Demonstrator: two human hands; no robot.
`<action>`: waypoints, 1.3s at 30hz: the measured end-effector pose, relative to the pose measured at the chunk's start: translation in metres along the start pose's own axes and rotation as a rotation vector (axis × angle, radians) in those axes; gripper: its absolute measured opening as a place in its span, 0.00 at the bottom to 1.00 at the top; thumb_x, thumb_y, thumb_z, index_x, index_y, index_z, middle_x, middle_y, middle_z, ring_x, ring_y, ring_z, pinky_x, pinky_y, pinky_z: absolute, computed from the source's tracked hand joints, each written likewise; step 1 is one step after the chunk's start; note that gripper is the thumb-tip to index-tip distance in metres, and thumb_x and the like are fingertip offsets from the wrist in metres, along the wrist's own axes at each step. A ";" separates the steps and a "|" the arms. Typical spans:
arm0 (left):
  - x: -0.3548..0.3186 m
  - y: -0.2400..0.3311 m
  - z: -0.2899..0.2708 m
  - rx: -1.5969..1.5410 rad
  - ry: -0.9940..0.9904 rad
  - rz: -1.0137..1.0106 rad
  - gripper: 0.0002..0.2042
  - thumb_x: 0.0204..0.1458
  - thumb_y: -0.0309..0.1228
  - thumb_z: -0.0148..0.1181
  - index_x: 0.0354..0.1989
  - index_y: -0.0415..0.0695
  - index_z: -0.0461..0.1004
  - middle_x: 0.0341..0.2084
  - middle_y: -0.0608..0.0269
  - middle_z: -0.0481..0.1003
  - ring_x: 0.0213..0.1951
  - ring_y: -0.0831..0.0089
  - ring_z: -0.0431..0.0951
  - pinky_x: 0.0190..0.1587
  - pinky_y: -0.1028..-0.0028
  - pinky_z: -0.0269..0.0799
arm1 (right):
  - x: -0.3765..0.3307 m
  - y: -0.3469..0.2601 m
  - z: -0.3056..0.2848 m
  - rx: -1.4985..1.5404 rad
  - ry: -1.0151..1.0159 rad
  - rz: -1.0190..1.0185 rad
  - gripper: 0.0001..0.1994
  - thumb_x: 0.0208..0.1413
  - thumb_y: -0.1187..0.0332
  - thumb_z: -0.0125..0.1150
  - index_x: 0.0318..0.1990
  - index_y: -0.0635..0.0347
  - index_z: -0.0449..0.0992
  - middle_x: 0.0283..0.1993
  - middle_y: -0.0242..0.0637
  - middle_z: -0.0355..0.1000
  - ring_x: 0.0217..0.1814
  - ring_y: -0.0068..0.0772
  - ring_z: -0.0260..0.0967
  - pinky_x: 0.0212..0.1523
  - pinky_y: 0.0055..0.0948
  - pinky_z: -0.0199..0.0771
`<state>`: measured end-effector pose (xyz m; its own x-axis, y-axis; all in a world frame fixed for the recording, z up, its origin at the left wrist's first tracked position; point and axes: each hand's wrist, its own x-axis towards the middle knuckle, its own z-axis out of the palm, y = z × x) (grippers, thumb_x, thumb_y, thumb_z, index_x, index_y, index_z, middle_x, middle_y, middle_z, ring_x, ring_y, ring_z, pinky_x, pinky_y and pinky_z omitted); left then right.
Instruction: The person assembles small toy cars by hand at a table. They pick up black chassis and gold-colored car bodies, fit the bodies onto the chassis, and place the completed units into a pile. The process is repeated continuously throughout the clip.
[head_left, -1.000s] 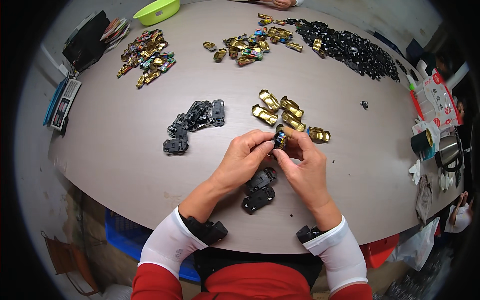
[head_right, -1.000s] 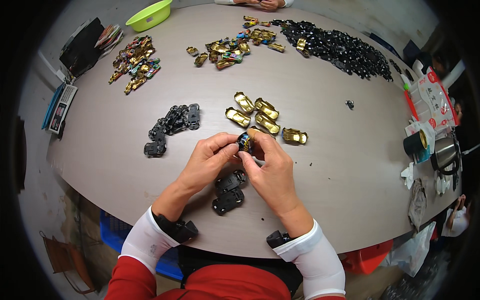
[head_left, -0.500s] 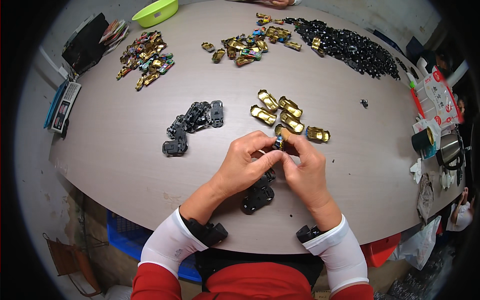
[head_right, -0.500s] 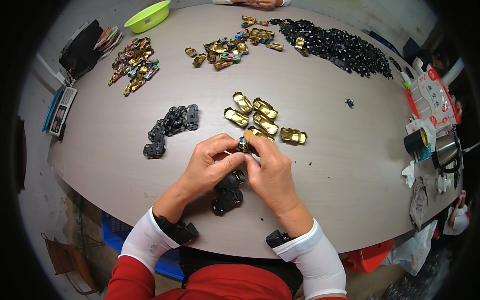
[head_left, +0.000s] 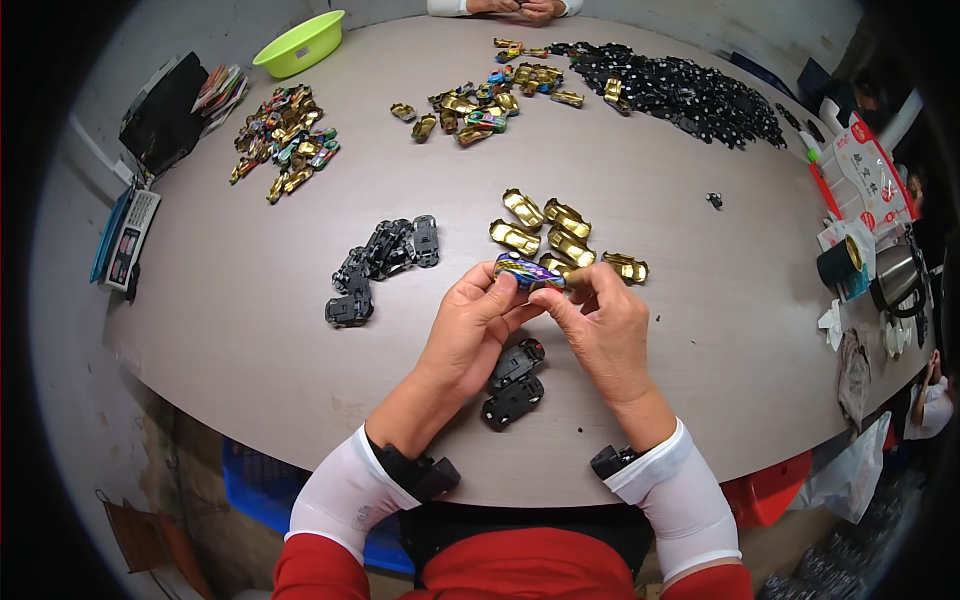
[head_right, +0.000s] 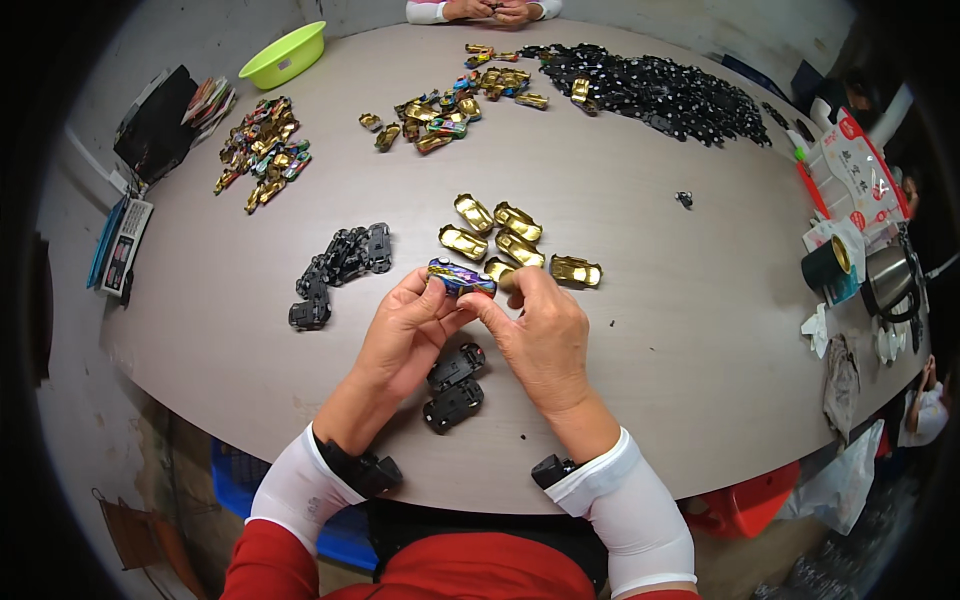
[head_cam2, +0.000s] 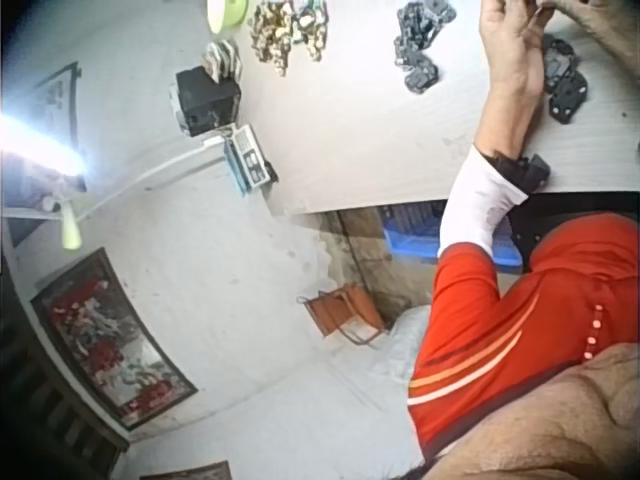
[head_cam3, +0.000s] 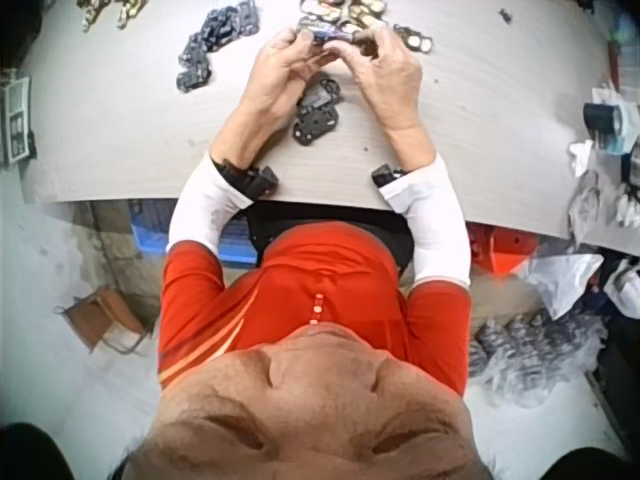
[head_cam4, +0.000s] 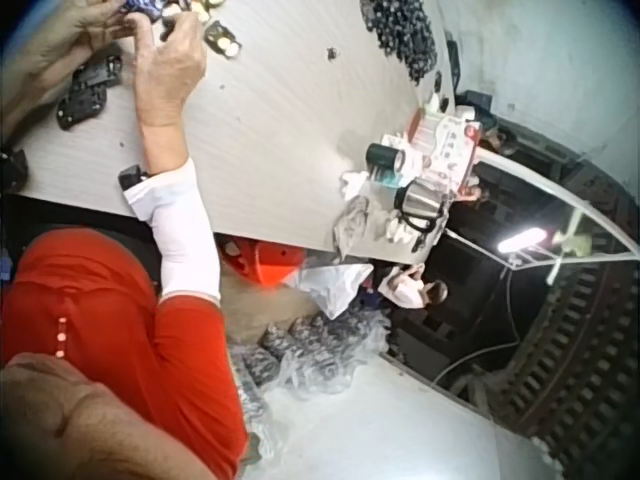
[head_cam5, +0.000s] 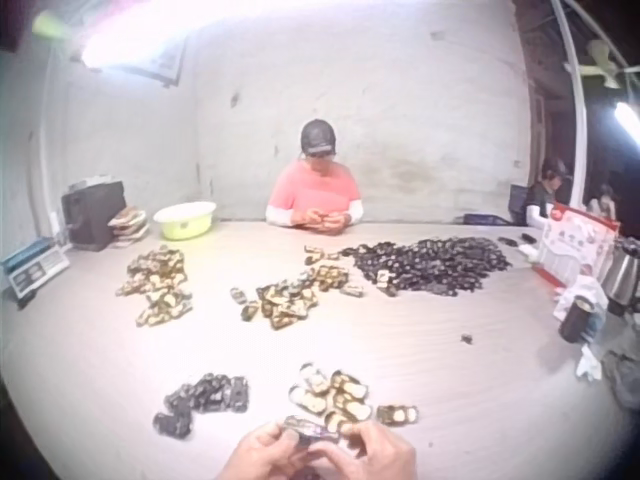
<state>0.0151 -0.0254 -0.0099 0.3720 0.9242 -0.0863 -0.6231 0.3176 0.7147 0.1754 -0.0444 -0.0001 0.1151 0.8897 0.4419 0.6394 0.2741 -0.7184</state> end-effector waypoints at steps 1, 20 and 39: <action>0.000 -0.001 0.000 -0.013 -0.013 -0.004 0.11 0.61 0.34 0.54 0.47 0.41 0.68 0.42 0.60 0.76 0.47 0.72 0.76 0.55 0.68 0.70 | -0.001 0.000 -0.001 -0.005 -0.012 0.008 0.18 0.45 0.58 0.72 0.31 0.61 0.71 0.26 0.36 0.71 0.23 0.35 0.69 0.25 0.33 0.69; -0.001 -0.001 0.002 0.325 -0.156 0.126 0.12 0.61 0.31 0.54 0.51 0.43 0.69 0.44 0.68 0.75 0.48 0.79 0.72 0.54 0.74 0.66 | 0.011 -0.009 -0.028 1.059 -0.488 0.717 0.17 0.60 0.55 0.60 0.41 0.63 0.75 0.27 0.32 0.72 0.22 0.20 0.69 0.24 0.17 0.72; -0.003 0.001 0.005 0.374 0.115 -0.052 0.13 0.58 0.28 0.58 0.49 0.36 0.72 0.36 0.63 0.76 0.34 0.78 0.76 0.40 0.77 0.76 | 0.000 0.009 0.000 0.533 -0.141 0.241 0.11 0.60 0.69 0.58 0.47 0.65 0.75 0.31 0.32 0.73 0.25 0.17 0.71 0.25 0.18 0.72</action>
<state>0.0167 -0.0292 -0.0059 0.3036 0.9334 -0.1914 -0.3036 0.2852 0.9091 0.1814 -0.0418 -0.0069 0.0843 0.9794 0.1834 0.1344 0.1712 -0.9760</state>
